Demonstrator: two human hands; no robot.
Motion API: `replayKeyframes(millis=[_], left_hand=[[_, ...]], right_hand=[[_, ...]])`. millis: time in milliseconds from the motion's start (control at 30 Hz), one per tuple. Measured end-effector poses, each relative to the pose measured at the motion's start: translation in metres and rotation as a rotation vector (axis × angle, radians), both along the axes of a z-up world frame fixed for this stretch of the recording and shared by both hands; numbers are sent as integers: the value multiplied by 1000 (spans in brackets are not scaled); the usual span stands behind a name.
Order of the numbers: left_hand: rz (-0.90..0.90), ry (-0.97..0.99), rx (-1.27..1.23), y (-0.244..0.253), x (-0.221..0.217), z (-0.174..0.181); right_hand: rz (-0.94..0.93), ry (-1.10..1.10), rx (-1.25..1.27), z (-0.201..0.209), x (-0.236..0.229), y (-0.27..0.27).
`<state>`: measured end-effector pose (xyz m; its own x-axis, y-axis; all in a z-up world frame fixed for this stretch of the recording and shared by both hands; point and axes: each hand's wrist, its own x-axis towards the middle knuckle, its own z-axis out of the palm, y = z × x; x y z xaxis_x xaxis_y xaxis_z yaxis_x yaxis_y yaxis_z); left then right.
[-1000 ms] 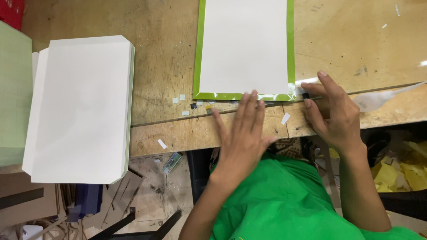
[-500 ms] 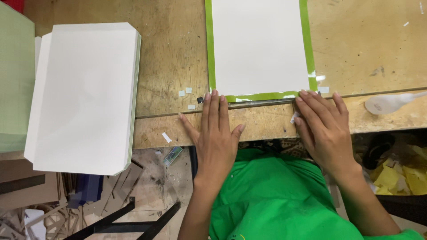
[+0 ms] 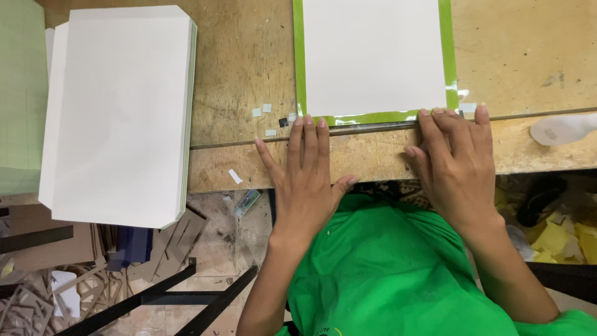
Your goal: The person applies glue from a squeeze bottle to the edges of flat white paperboard pieces with green borders, then folds and presses the flaps to form box shapes. The person repeats this process on multiple pieces, stacking completed boxes to the side.
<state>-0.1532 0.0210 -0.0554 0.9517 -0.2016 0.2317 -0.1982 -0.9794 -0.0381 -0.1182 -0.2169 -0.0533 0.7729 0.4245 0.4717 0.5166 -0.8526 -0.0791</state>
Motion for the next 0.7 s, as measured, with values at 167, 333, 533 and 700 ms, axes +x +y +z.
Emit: replayKeyframes(millis=[167,333,533,700], left_hand=[[-2,48,68,2,-3,0],[-64,-45,58,1,2,10],[-87,-107,33,-8,8,4],[-99,-106,-62,-16,9,4]], right_hand=[[-18,-69,-27,3,0,5],[-9,-5,42,3,-3,6],[-14,-14,77,4,-2,10],[-12,-18,108,0,0,15]])
